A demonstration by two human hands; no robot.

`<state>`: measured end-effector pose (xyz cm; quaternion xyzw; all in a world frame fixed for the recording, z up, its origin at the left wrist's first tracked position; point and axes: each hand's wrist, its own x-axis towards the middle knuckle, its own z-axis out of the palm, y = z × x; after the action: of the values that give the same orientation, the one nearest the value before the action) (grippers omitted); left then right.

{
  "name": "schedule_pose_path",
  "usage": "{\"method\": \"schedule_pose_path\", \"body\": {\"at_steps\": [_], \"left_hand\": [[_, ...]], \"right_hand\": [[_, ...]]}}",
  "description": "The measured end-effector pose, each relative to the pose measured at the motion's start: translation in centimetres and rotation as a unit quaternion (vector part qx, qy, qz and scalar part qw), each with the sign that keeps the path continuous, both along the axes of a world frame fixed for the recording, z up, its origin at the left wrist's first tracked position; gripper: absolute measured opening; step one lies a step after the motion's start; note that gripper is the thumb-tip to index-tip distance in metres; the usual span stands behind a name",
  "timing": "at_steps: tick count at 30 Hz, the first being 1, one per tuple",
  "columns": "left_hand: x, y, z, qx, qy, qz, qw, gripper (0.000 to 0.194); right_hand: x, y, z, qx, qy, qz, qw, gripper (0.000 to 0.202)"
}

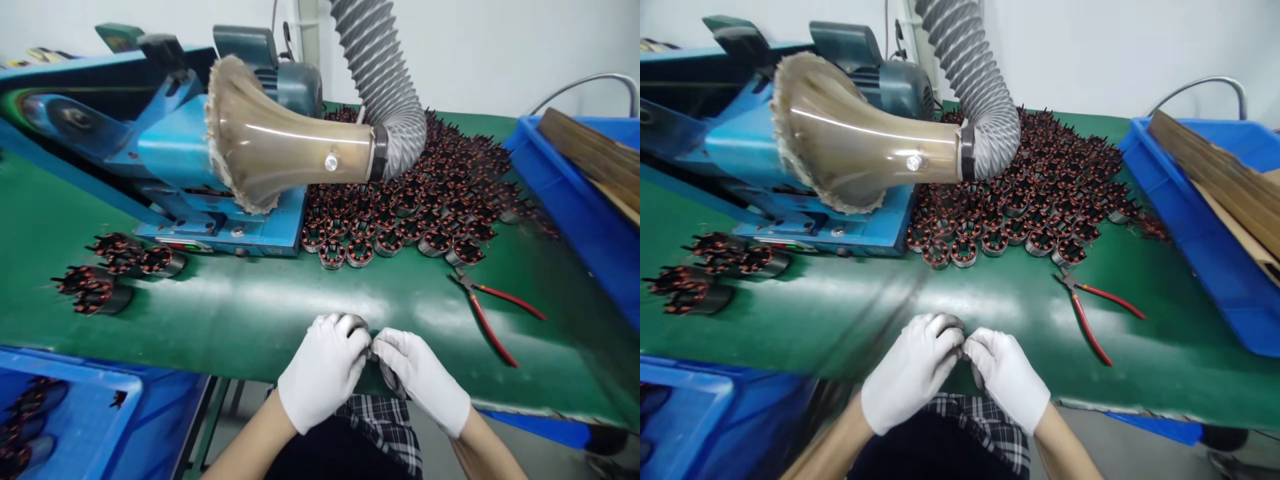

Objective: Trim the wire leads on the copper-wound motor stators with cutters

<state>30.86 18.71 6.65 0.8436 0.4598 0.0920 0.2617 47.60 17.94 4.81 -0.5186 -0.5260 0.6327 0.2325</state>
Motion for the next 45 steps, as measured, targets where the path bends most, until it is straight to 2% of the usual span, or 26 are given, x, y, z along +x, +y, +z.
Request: {"method": "schedule_pose_path", "body": {"at_steps": [3, 7, 9, 12, 14, 16, 18, 21, 24, 27, 29, 32, 35, 36, 38, 41, 43, 45], "left_hand": [[0.4, -0.3, -0.5, 0.032, 0.004, 0.018, 0.999, 0.012], [0.7, -0.5, -0.8, 0.048, 0.015, 0.033, 0.998, 0.011], [0.7, -0.5, -0.7, 0.046, 0.016, 0.037, 0.998, 0.011], [0.7, -0.5, -0.5, 0.045, 0.015, 0.041, 0.998, 0.013], [0.7, -0.5, -0.4, 0.044, 0.016, 0.038, 0.998, 0.014], [0.7, -0.5, -0.4, 0.042, 0.019, 0.035, 0.998, 0.014], [0.7, -0.6, -0.5, 0.040, 0.021, 0.037, 0.998, 0.015], [0.7, -0.5, -0.5, 0.039, 0.015, 0.033, 0.999, 0.015], [0.8, -0.4, -0.4, 0.036, 0.011, 0.029, 0.999, 0.015], [0.8, -0.3, -0.3, 0.027, 0.015, 0.032, 0.999, 0.015], [0.7, -0.4, -0.1, 0.023, 0.010, 0.032, 0.999, 0.016], [0.2, -0.7, -0.1, 0.018, -0.043, 0.046, 0.998, 0.021], [-0.7, -0.9, -0.6, 0.007, -0.079, 0.103, 0.992, 0.067], [-1.1, -1.0, -0.9, 0.004, -0.074, 0.119, 0.990, 0.077], [-1.7, -1.0, -1.8, 0.002, -0.061, 0.129, 0.990, 0.074], [-2.1, -1.2, -2.8, 0.004, -0.096, 0.136, 0.986, 0.064], [-2.0, -1.4, -2.7, -0.021, -0.151, 0.158, 0.976, 0.066], [-1.7, -1.5, -2.0, -0.065, -0.221, 0.187, 0.955, 0.060]], "right_hand": [[1.2, 0.3, 0.0, -0.039, 0.062, -0.078, 0.994, 0.033], [3.9, 0.4, 0.4, -0.033, 0.145, -0.251, 0.956, 0.024], [4.7, -0.1, 0.5, -0.007, 0.131, -0.271, 0.954, 0.019], [4.3, -1.2, 0.4, 0.086, 0.024, -0.232, 0.968, 0.014], [3.5, -1.8, 0.2, 0.183, -0.087, -0.178, 0.963, 0.022], [2.7, -2.1, 0.1, 0.276, -0.176, -0.110, 0.938, 0.030], [2.0, -2.1, 0.1, 0.335, -0.215, -0.051, 0.916, 0.030], [1.4, -1.6, 0.0, 0.389, -0.241, 0.030, 0.889, 0.022], [1.1, -0.9, 0.0, 0.462, -0.295, 0.114, 0.829, 0.018], [0.9, -0.1, 0.1, 0.510, -0.336, 0.169, 0.774, 0.025], [0.9, 0.1, 0.1, 0.520, -0.342, 0.187, 0.760, 0.031], [0.8, 0.1, -0.4, 0.498, -0.335, 0.169, 0.782, 0.033], [0.6, -0.2, -1.2, 0.462, -0.305, 0.115, 0.825, 0.031], [0.5, -0.3, -1.4, 0.453, -0.295, 0.102, 0.835, 0.029], [0.4, -0.4, -1.5, 0.450, -0.287, 0.095, 0.840, 0.029], [0.5, -0.6, -0.8, 0.490, -0.287, 0.091, 0.819, 0.037], [0.5, -0.6, 0.0, 0.508, -0.270, 0.082, 0.813, 0.039], [0.4, -0.6, 0.9, 0.500, -0.235, 0.064, 0.831, 0.034]]}}
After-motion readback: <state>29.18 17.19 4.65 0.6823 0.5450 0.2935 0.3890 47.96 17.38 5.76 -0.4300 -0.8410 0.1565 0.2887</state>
